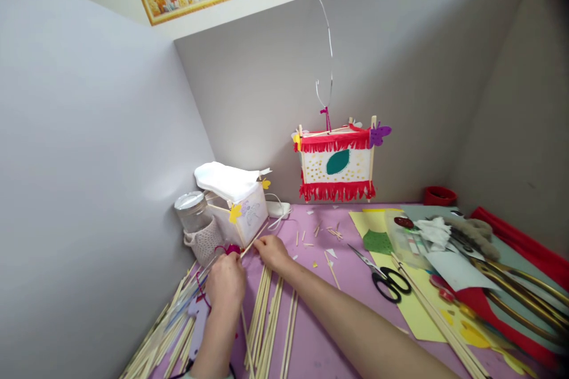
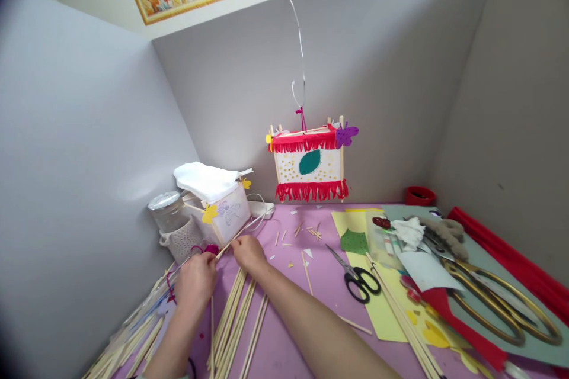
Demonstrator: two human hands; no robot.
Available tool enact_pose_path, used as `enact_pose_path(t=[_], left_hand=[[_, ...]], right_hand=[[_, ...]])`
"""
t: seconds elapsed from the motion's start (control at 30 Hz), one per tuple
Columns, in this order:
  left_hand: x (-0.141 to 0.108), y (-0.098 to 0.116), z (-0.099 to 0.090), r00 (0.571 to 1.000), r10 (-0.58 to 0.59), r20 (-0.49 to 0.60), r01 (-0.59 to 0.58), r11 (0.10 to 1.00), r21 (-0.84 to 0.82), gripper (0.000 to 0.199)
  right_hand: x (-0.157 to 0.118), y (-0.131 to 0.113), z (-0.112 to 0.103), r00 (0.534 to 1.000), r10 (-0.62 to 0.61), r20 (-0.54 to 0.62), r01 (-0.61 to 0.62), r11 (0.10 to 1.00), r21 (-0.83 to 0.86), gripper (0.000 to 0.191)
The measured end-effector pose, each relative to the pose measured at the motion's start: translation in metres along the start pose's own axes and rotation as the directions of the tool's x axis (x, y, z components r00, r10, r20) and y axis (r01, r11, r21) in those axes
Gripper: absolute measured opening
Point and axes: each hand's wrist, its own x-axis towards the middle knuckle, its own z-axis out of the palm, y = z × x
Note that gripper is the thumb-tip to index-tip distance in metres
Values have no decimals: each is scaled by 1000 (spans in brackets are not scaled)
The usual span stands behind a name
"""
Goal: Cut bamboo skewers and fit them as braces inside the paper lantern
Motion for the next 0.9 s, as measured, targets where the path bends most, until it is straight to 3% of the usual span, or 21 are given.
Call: enact_pose_path(t=[0.17, 0.47, 0.67, 0.9], left_hand=[[8, 4, 2, 1000, -9, 18, 9, 1000, -26, 34], [9, 11, 8, 1000, -11, -7, 11, 1000, -1, 35], [11, 14, 12, 1000, 4, -25, -3, 999, 49, 37], [1, 27, 7, 996, 45, -75, -36, 993, 109, 34]], right_hand=[[22, -5, 10, 983, 181, 16, -180, 955, 235, 23], [26, -13, 9, 938, 345, 33, -315, 811, 493, 16], [28, -18, 3, 920, 387, 59, -354, 757, 550, 20], [31, -14, 2, 935, 350, 57, -323, 777, 540, 21]])
